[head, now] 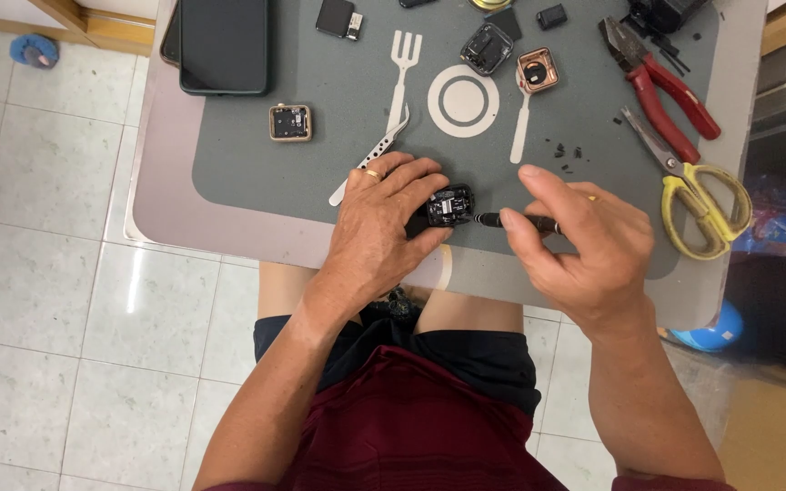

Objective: The person uses a screwdriver to unscrew and remove a small black electronic component from a disassembled device on a gray mat. They then use a small brush to clean the interior of the device and continue manipulating the component with their hands.

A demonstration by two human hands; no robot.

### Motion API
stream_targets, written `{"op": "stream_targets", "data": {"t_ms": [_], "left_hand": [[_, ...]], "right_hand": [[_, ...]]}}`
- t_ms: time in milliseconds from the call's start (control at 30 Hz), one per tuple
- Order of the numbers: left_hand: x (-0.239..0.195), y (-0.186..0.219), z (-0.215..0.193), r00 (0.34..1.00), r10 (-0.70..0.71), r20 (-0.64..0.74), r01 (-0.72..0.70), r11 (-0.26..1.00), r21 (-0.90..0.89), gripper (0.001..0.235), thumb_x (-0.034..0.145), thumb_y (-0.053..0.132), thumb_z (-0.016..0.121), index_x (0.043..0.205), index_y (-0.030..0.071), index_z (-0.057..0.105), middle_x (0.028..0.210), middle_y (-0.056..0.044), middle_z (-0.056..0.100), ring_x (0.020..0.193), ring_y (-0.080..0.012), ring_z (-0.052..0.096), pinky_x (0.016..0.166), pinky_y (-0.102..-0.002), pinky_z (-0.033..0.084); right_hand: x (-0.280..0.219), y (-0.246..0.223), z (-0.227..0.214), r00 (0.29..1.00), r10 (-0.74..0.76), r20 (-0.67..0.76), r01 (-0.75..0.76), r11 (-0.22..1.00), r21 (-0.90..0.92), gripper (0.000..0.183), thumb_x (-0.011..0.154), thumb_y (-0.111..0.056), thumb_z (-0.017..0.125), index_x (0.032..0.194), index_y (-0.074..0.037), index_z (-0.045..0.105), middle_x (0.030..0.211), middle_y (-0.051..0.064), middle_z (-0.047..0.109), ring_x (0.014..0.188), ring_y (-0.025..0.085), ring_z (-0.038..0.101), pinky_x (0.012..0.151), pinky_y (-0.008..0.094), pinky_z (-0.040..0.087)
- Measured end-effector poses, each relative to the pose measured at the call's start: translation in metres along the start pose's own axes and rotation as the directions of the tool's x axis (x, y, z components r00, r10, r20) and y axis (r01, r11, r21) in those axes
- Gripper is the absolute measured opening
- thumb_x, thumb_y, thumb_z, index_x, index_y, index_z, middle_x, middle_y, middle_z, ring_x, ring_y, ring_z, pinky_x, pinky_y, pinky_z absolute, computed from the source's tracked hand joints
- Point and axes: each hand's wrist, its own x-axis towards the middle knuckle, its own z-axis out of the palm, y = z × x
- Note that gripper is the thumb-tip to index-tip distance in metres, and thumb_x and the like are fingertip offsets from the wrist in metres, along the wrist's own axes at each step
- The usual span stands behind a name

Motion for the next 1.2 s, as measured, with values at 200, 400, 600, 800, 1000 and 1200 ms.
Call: {"op": "stream_targets", "data": {"t_ms": [200, 400, 600, 800, 1000, 1200], "left_hand": [[-0.001, 0.001, -0.001, 1.0, -0.008, 0.009, 0.008, 1.0, -0.002, 0.048, 0.085, 0.027, 0.084, 0.126, 0.009, 0.067, 0.134, -0.006, 0.066, 0.127, -0.0317, 0.054, 0.098, -0.046, 0.04], [-0.001, 0.001, -0.001, 1.0, 0.001, -0.008, -0.001, 1.0, -0.008, 0.046, 0.084, 0.026, 0.084, 0.125, 0.011, 0.068, 0.133, -0.004, 0.067, 0.125, -0.0317, 0.054, 0.099, -0.046, 0.039], [-0.001, 0.001, 0.0, 1.0, 0.002, -0.006, -0.002, 1.0, 0.012, 0.046, 0.083, 0.027, 0.084, 0.123, 0.012, 0.069, 0.132, -0.004, 0.067, 0.125, -0.0319, 0.055, 0.098, -0.046, 0.04], [-0.001, 0.001, -0.001, 1.0, 0.017, -0.015, -0.017, 1.0, 0.018, 0.047, 0.084, 0.027, 0.084, 0.125, 0.01, 0.069, 0.133, -0.005, 0.067, 0.125, -0.032, 0.055, 0.096, -0.046, 0.04], [-0.002, 0.0, 0.0, 0.999, 0.016, -0.03, -0.015, 1.0, 0.01, 0.047, 0.084, 0.026, 0.084, 0.125, 0.009, 0.069, 0.132, -0.006, 0.068, 0.125, -0.0316, 0.055, 0.097, -0.045, 0.04], [-0.003, 0.001, 0.001, 1.0, 0.012, -0.025, -0.011, 1.0, 0.014, 0.048, 0.083, 0.026, 0.085, 0.125, 0.01, 0.069, 0.132, -0.005, 0.068, 0.125, -0.0307, 0.055, 0.096, -0.045, 0.04]], "right_hand": [[-0.002, 0.002, 0.002, 1.0, -0.007, 0.0, 0.007, 1.0, -0.007, 0.036, 0.097, 0.013, 0.086, 0.126, 0.007, 0.065, 0.081, 0.012, 0.069, 0.069, 0.024, 0.066, 0.071, 0.039, 0.059], [0.005, -0.003, -0.001, 0.999, -0.025, 0.024, 0.025, 0.999, -0.025, 0.035, 0.096, 0.011, 0.088, 0.124, 0.007, 0.067, 0.082, 0.011, 0.07, 0.069, 0.024, 0.066, 0.071, 0.039, 0.059], [0.015, -0.008, -0.008, 0.992, -0.096, 0.079, 0.098, 0.995, -0.023, 0.022, 0.096, 0.004, 0.088, 0.112, 0.006, 0.072, 0.072, 0.01, 0.059, 0.063, 0.027, 0.058, 0.068, 0.041, 0.059], [0.033, -0.017, -0.019, 0.96, -0.137, 0.243, 0.129, 0.99, 0.049, 0.038, 0.094, 0.014, 0.08, 0.128, 0.005, 0.063, 0.098, 0.015, 0.073, 0.081, 0.027, 0.068, 0.082, 0.044, 0.063], [0.032, -0.022, -0.017, 0.968, -0.107, 0.228, 0.088, 0.992, 0.092, 0.027, 0.096, 0.014, 0.075, 0.12, 0.006, 0.066, 0.098, 0.016, 0.073, 0.082, 0.028, 0.068, 0.087, 0.043, 0.063], [0.027, -0.023, -0.015, 0.968, -0.055, 0.245, 0.045, 0.998, 0.048, 0.032, 0.097, 0.012, 0.076, 0.126, 0.005, 0.065, 0.104, 0.014, 0.073, 0.087, 0.028, 0.069, 0.087, 0.043, 0.061]]}}
